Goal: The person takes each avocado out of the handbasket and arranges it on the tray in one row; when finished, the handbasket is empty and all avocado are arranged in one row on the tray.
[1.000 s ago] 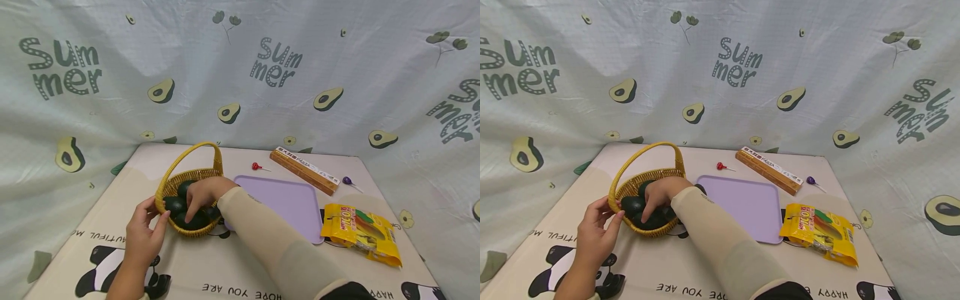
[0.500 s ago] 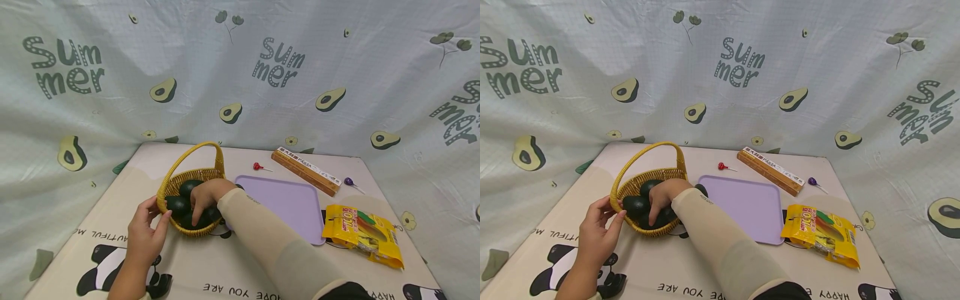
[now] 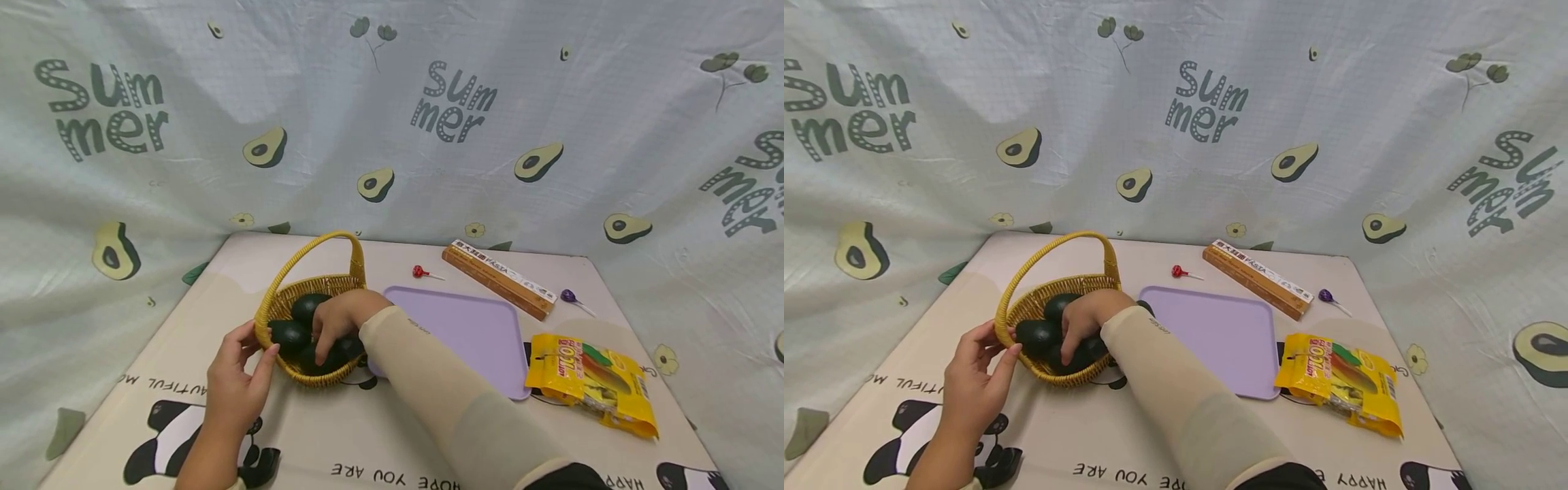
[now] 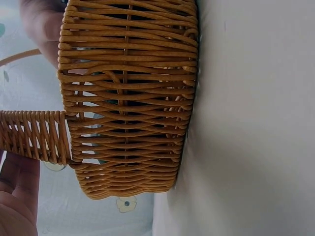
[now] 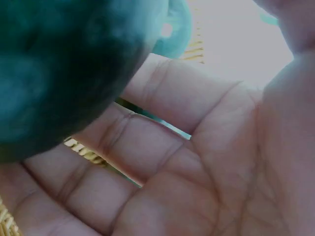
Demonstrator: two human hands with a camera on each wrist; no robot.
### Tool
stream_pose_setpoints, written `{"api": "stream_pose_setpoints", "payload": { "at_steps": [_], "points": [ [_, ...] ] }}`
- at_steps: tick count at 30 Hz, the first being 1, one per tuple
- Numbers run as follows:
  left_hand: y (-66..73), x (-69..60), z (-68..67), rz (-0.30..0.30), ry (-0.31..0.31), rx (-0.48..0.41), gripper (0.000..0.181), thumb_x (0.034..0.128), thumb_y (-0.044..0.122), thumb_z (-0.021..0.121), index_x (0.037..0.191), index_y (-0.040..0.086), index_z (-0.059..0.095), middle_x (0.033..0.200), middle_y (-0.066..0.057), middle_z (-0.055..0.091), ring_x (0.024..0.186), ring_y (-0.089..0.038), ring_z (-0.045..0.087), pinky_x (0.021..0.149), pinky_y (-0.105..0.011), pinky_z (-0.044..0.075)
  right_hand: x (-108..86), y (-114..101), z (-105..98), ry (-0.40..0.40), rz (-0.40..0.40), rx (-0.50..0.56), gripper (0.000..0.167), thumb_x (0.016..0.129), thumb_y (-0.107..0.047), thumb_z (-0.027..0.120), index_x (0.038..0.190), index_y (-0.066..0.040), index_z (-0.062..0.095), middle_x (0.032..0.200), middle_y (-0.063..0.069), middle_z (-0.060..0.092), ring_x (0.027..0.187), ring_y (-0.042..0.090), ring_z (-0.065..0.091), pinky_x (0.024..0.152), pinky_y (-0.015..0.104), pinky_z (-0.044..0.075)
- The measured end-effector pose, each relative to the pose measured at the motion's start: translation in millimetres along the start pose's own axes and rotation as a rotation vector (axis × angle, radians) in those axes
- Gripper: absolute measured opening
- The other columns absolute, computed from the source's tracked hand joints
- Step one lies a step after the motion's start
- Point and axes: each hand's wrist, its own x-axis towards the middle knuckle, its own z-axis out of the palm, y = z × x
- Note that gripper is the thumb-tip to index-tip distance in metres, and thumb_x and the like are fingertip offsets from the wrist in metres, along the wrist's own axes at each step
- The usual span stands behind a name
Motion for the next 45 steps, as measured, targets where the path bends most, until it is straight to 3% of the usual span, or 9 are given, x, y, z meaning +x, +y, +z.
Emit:
{"api": "stream_pose_setpoints", "payload": {
  "at_steps": [5,12,21,27,32,36,40,45],
  "points": [
    [-0.4,1.7,-0.4,0.007,-0.003,-0.008,0.06,0.081,-0.017,0.076,0.135,-0.008,0.052,0.118,-0.02,0.065,0.113,0.008,0.053,0.102,-0.004,0.044,-9.0,2,-6,0.023,-0.028,0.027,0.057,0.073,-0.049,0.089,0.125,-0.033,0.071,0.126,-0.016,0.063,0.113,0.005,0.056,0.093,0.03,0.056],
    [-0.1,1.2,-0.4,0.013,0.001,-0.003,0.061,0.0796,-0.018,0.076,0.135,-0.008,0.052,0.117,-0.021,0.065,0.112,0.008,0.053,0.101,-0.004,0.044,-17.0,7,-12,0.057,-0.112,0.154,0.046,0.08,-0.035,0.085,0.122,-0.027,0.069,0.121,-0.01,0.063,0.106,0.011,0.061,0.078,0.032,0.061],
    [-2.2,-1.5,0.0,-0.003,0.0,0.013,0.061,0.0809,-0.015,0.077,0.136,-0.006,0.053,0.118,-0.02,0.065,0.112,0.007,0.053,0.101,-0.002,0.042,-23.2,8,-12,0.119,-0.216,0.2,0.057,0.089,-0.03,0.074,0.143,-0.037,0.057,0.139,-0.007,0.052,0.118,0.014,0.051,0.098,0.032,0.05],
    [-1.1,-2.7,0.0,0.003,0.0,0.015,0.061,0.0811,-0.016,0.077,0.136,-0.006,0.053,0.118,-0.02,0.065,0.113,0.007,0.053,0.101,-0.002,0.042,-24.7,12,-8,0.122,-0.201,0.253,0.05,0.1,-0.032,0.06,0.148,-0.042,0.051,0.149,-0.004,0.047,0.116,0.019,0.055,0.078,0.034,0.061],
    [0.3,-1.4,-0.4,0.01,-0.004,0.006,0.061,0.0817,-0.016,0.076,0.136,-0.007,0.052,0.118,-0.021,0.065,0.113,0.008,0.053,0.102,-0.003,0.043,-25.2,13,-5,0.165,-0.211,0.307,0.034,0.105,-0.03,0.053,0.137,-0.035,0.064,0.148,-0.003,0.051,0.113,0.018,0.06,0.068,0.034,0.065],
    [0.3,-0.9,-0.7,0.004,-0.006,0.002,0.06,0.0818,-0.017,0.076,0.136,-0.008,0.051,0.117,-0.021,0.065,0.112,0.009,0.053,0.102,-0.003,0.043,-26.3,14,-2,0.183,-0.248,0.329,0.034,0.101,-0.034,0.064,0.134,-0.027,0.067,0.144,0.0,0.053,0.11,0.016,0.061,0.067,0.032,0.066],
    [0.8,-0.8,0.1,0.001,-0.005,0.001,0.06,0.0818,-0.016,0.076,0.136,-0.007,0.052,0.118,-0.02,0.065,0.113,0.008,0.053,0.102,-0.003,0.042,-29.1,16,-2,0.207,-0.274,0.293,0.056,0.086,-0.03,0.083,0.137,-0.027,0.062,0.139,-0.002,0.053,0.111,0.013,0.058,0.077,0.027,0.063],
    [1.5,-0.5,0.4,-0.004,0.005,0.01,0.06,0.0816,-0.016,0.076,0.136,-0.006,0.053,0.12,-0.02,0.065,0.113,0.007,0.053,0.101,-0.002,0.042,-30.3,19,-2,0.295,-0.306,0.217,0.067,0.079,-0.022,0.085,0.14,-0.026,0.058,0.135,-0.003,0.055,0.11,0.013,0.057,0.086,0.023,0.055]
  ]
}}
